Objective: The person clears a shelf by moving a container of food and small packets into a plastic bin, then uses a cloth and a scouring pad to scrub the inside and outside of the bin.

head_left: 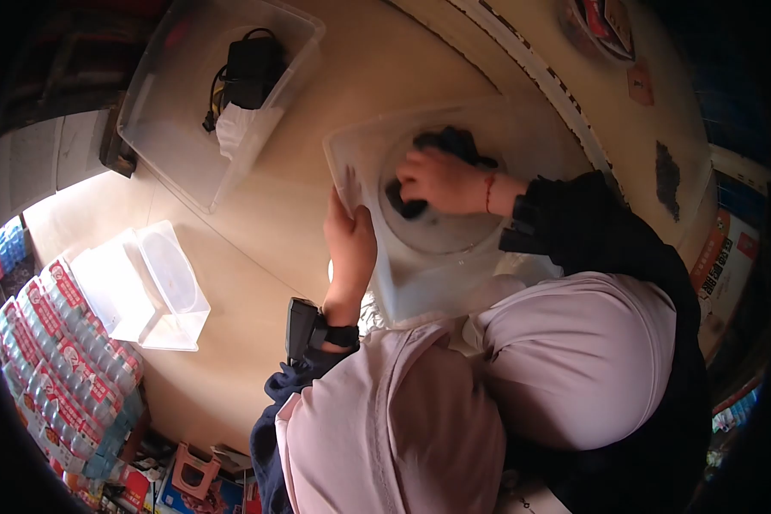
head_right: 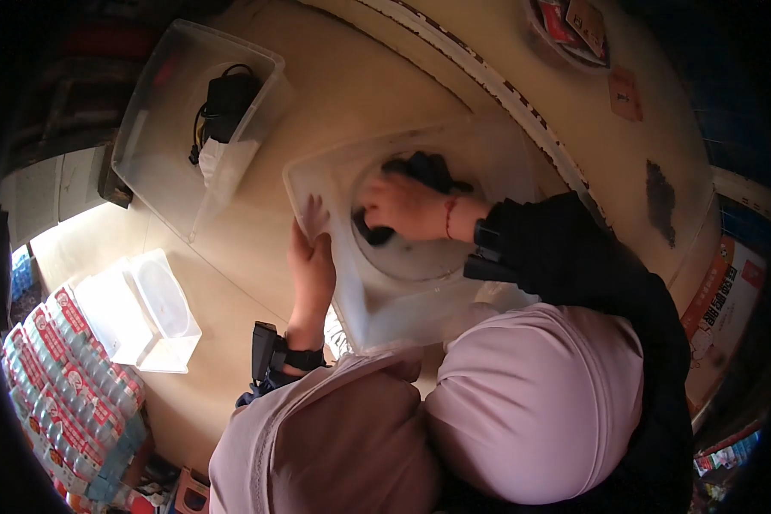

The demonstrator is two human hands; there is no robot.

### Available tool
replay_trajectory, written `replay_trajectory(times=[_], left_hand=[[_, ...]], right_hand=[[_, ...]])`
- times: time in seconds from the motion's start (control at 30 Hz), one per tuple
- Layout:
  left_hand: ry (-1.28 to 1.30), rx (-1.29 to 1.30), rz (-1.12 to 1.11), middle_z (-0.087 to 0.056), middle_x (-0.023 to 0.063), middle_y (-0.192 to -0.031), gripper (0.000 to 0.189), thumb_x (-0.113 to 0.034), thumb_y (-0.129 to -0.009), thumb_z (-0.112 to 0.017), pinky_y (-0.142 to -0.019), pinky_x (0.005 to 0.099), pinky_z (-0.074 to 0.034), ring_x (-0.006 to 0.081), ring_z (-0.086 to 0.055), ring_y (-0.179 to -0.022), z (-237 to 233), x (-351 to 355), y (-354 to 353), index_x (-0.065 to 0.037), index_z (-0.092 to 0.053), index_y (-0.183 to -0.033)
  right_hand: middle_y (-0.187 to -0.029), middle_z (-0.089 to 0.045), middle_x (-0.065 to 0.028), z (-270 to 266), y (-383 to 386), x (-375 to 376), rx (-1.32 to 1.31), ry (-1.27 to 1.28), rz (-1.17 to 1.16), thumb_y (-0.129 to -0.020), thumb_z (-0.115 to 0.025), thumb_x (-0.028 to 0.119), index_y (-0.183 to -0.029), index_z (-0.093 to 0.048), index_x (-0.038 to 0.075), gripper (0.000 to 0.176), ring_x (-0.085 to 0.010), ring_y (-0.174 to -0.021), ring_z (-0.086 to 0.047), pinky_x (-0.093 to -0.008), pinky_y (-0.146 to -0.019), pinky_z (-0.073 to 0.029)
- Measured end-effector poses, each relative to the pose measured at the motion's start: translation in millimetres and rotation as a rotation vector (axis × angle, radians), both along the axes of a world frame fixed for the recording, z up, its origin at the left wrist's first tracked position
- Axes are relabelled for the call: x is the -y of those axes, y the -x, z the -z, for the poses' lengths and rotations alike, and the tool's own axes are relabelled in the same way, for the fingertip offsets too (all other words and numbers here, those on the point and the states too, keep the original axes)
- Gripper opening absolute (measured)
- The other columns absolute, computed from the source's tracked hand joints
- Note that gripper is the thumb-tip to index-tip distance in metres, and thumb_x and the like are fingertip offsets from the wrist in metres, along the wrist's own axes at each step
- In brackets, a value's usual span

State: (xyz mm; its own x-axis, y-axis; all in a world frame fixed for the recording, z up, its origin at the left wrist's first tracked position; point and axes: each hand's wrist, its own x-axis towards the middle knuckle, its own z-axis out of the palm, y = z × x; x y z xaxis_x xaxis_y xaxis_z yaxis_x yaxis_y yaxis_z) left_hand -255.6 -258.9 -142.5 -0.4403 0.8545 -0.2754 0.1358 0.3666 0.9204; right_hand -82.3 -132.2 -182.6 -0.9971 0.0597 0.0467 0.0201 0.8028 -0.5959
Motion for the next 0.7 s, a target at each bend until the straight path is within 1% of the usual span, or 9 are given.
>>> replay_trajectory(times=[0.07,0.1,0.13,0.17,0.2,0.3,0.4,0.57,0.7], left_hand=[[-0.032,-0.033,0.004,-0.062,0.0253,-0.112,0.051,0.003,-0.082,-0.042,-0.087,0.034,-0.047,0.0345,-0.063,-0.103,5.2,0.2,-0.3,0.004,-0.044,-0.133],[-0.062,-0.064,0.008,-0.061,0.0253,-0.115,0.051,0.003,-0.082,-0.042,-0.089,0.0344,-0.047,0.0345,-0.062,-0.105,3.2,-1.9,-0.3,0.004,-0.045,-0.133],[-0.062,-0.066,0.008,-0.061,0.0253,-0.115,0.051,0.003,-0.082,-0.042,-0.089,0.0344,-0.047,0.0345,-0.062,-0.105,-0.4,-2.1,0.3,0.004,-0.045,-0.133],[0.013,0.017,0.035,-0.053,0.0215,-0.128,0.055,0.006,-0.082,-0.039,-0.098,0.0341,-0.041,0.0304,-0.054,-0.118,-5.9,-1.5,0.9,0.004,-0.04,-0.137],[0.087,0.1,0.061,-0.046,0.0177,-0.141,0.059,0.01,-0.083,-0.035,-0.107,0.0338,-0.034,0.0262,-0.046,-0.13,-11.8,-2.9,1.1,0.003,-0.035,-0.141],[0.134,0.122,0.045,-0.045,0.0178,-0.142,0.059,0.01,-0.083,-0.035,-0.108,0.0341,-0.034,0.0264,-0.045,-0.131,-16.4,-4.8,0.9,0.004,-0.034,-0.142],[0.122,0.081,0.074,-0.045,0.0178,-0.142,0.06,0.011,-0.083,-0.036,-0.108,0.034,-0.033,0.0263,-0.043,-0.132,-7.7,-1.3,2.3,0.004,-0.033,-0.142],[0.095,0.111,0.104,-0.044,0.0189,-0.142,0.062,0.012,-0.082,-0.037,-0.109,0.0334,-0.032,0.0266,-0.042,-0.134,-3.3,-0.8,6.2,0.004,-0.031,-0.143],[0.138,0.075,0.081,-0.045,0.0201,-0.142,0.061,0.012,-0.082,-0.036,-0.108,0.0347,-0.033,0.0278,-0.043,-0.133,-4.9,-0.9,3.3,0.004,-0.032,-0.142]], right_hand=[[-0.099,-0.052,-0.0041,-3.8,7.5,-13.5,-0.088,-0.373,0.218,-0.08,-0.054,0.015,-0.112,-0.065,0.02,0.033,-0.0224,-0.09,-0.051,-0.0341,-0.076,-0.043],[-0.099,-0.052,-0.0041,-3.4,6.9,-13.9,-0.091,-0.374,0.218,-0.08,-0.054,0.015,-0.112,-0.065,0.02,0.033,-0.0224,-0.09,-0.051,-0.0341,-0.076,-0.043],[-0.101,-0.051,-0.0052,-2.0,3.9,-12.8,0.039,-0.495,0.181,-0.082,-0.053,0.015,-0.121,-0.059,0.022,0.04,-0.0224,-0.09,-0.051,-0.0336,-0.077,-0.043],[-0.102,-0.051,-0.0064,0.3,1.1,-11.2,0.172,-0.614,0.144,-0.085,-0.051,0.015,-0.131,-0.054,0.024,0.047,-0.0224,-0.09,-0.051,-0.0331,-0.078,-0.043],[-0.098,-0.052,-0.0055,5.2,1.6,-8.2,0.144,-0.652,0.167,-0.083,-0.054,0.016,-0.127,-0.056,0.02,0.045,-0.022,-0.088,-0.053,-0.0322,-0.072,-0.046],[-0.094,-0.051,-0.0049,13.7,5.2,-4.5,0.054,-0.546,0.432,-0.081,-0.056,0.016,-0.126,-0.056,0.013,0.045,-0.0199,-0.081,-0.055,-0.0309,-0.065,-0.049],[-0.091,-0.05,-0.0055,15.0,21.5,-3.2,0.052,-0.642,0.491,-0.08,-0.057,0.016,-0.123,-0.056,0.007,0.044,-0.0195,-0.075,-0.055,-0.0296,-0.058,-0.051],[-0.093,-0.051,-0.005,14.3,52.1,1.6,0.112,-0.597,0.434,-0.079,-0.055,0.012,-0.123,-0.055,0.006,0.044,-0.0199,-0.076,-0.057,-0.0293,-0.061,-0.052],[-0.094,-0.054,-0.0044,15.6,50.3,-2.9,0.091,-0.272,0.387,-0.075,-0.061,0.014,-0.116,-0.057,0.009,0.042,-0.0204,-0.08,-0.06,-0.033,-0.065,-0.052]])
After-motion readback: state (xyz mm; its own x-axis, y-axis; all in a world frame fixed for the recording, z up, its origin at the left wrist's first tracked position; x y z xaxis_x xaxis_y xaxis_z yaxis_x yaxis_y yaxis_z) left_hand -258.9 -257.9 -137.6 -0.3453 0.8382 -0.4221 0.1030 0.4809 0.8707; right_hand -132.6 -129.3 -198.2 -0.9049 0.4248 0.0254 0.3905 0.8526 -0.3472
